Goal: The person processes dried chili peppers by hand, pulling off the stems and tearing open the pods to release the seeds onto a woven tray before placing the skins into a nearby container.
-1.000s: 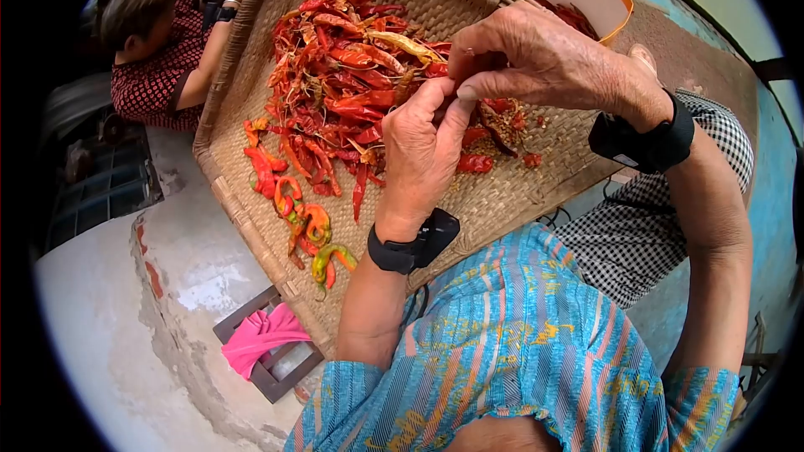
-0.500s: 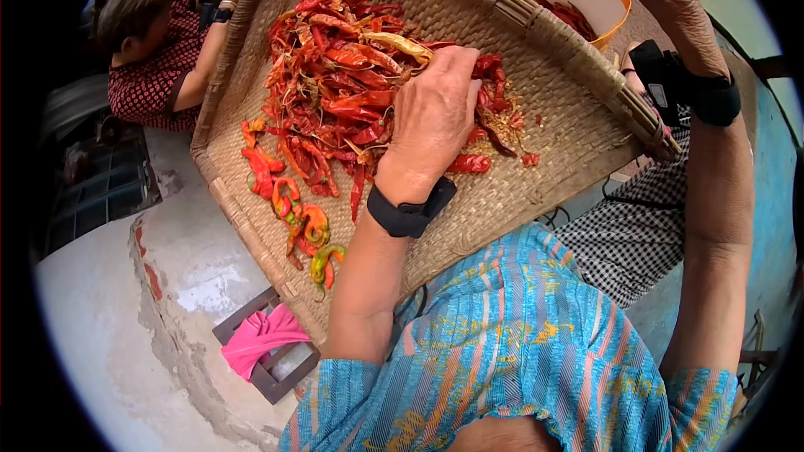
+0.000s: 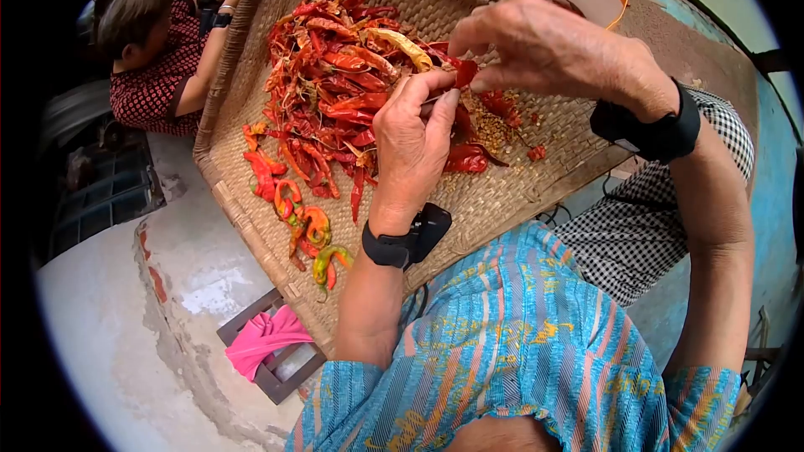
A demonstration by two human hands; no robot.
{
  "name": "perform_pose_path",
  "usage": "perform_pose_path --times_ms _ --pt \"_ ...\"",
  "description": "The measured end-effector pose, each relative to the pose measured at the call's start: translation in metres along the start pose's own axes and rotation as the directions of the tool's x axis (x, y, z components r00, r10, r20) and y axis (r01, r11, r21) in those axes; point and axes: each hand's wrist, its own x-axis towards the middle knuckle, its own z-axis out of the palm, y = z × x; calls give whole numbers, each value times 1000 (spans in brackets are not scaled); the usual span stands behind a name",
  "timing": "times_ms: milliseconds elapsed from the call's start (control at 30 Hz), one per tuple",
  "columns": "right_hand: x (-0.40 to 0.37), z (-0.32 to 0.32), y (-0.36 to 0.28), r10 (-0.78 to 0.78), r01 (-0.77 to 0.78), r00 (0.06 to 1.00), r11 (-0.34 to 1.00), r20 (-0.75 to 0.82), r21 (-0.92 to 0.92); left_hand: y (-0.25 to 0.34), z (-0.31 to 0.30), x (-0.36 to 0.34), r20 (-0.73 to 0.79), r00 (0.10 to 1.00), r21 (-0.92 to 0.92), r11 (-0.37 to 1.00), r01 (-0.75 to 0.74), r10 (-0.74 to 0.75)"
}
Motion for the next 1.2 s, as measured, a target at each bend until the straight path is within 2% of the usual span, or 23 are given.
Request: perform_pose_path --times_ms 67,133,200,333,367,400,467,500,533,567,600,667,700,767,800,833,900,933,1000,1033,1067,1133,1200 --pt "5 16 1 -92 89 995 994 41 64 0 -2 -6 19 998 -58 996 68 -67" --pt "7 17 -3 -91 86 994 993 65 75 0 -2 -11 10 1000 -79 996 30 -29" --pt "8 13 -6 -36 28 997 992 61 121 1 -2 -14 -14 998 -147 987 60 -63" --pt "11 0 0 -48 59 995 990 -87 128 -9 -7 -19 35 989 -187 971 151 -147" --pt "9 -13 -5 -27 29 996 999 -90 19 -13 -8 -20 41 987 -191 968 163 -158" --pt "7 -19 5 -123 109 971 991 -204 -76 -16 -9 -21 42 986 -191 968 164 -159" --pt "9 -41 -6 -184 146 914 981 -361 -131 -20 -11 -23 17 986 -306 938 163 -166" --pt "9 -41 16 -102 96 865 995 -491 -39 -21 -11 -24 -7 986 -387 909 153 -168" --pt "6 -50 9 -160 42 813 975 -559 -218 -21 -12 -24 -7 986 -387 909 153 -169" --pt "3 -58 12 -129 -31 801 966 -585 -255 -21 -13 -24 -15 986 -427 892 146 -168" --pt "2 -61 18 -200 -82 743 920 -639 -384 -21 -13 -24 -23 986 -466 874 138 -168" --pt "-6 -68 24 -67 -231 787 890 -614 -394 -18 -12 -25 -33 986 -496 859 126 -163" --pt "-8 -65 28 -67 -232 786 889 -615 -394 -16 -12 -25 -43 986 -527 842 114 -161" --pt "-11 -53 37 -501 -79 610 732 -614 -676 -12 -12 -26 -51 985 -581 807 103 -163" --pt "-11 -55 31 -390 -28 741 795 -546 -606 -10 -12 -26 -61 984 -632 769 92 -167" --pt "-7 -50 25 -246 0 831 897 -498 -443 -8 -13 -26 -62 984 -631 770 89 -165" --pt "-3 -28 8 -30 9 947 998 -319 -65 -2 -14 -27 -76 990 -686 727 35 -119" --pt "-3 -11 1 33 -6 978 991 -208 133 2 -14 -28 -76 990 -684 729 35 -119" --pt "4 21 -5 -214 216 976 964 -30 157 10 -14 -28 -100 995 -686 724 -77 10" --pt "6 18 -8 -143 101 983 945 114 312 13 -12 -29 -100 995 -686 723 -77 11" --pt "6 13 -11 -145 103 983 945 115 311 16 -11 -29 -115 993 -658 749 -76 0" --pt "7 9 -15 -44 -27 985 915 168 402 16 -10 -30 -132 991 -627 775 -75 -11" --pt "7 9 -13 -54 -19 982 926 182 376 12 -10 -30 -158 983 -631 756 -174 93"
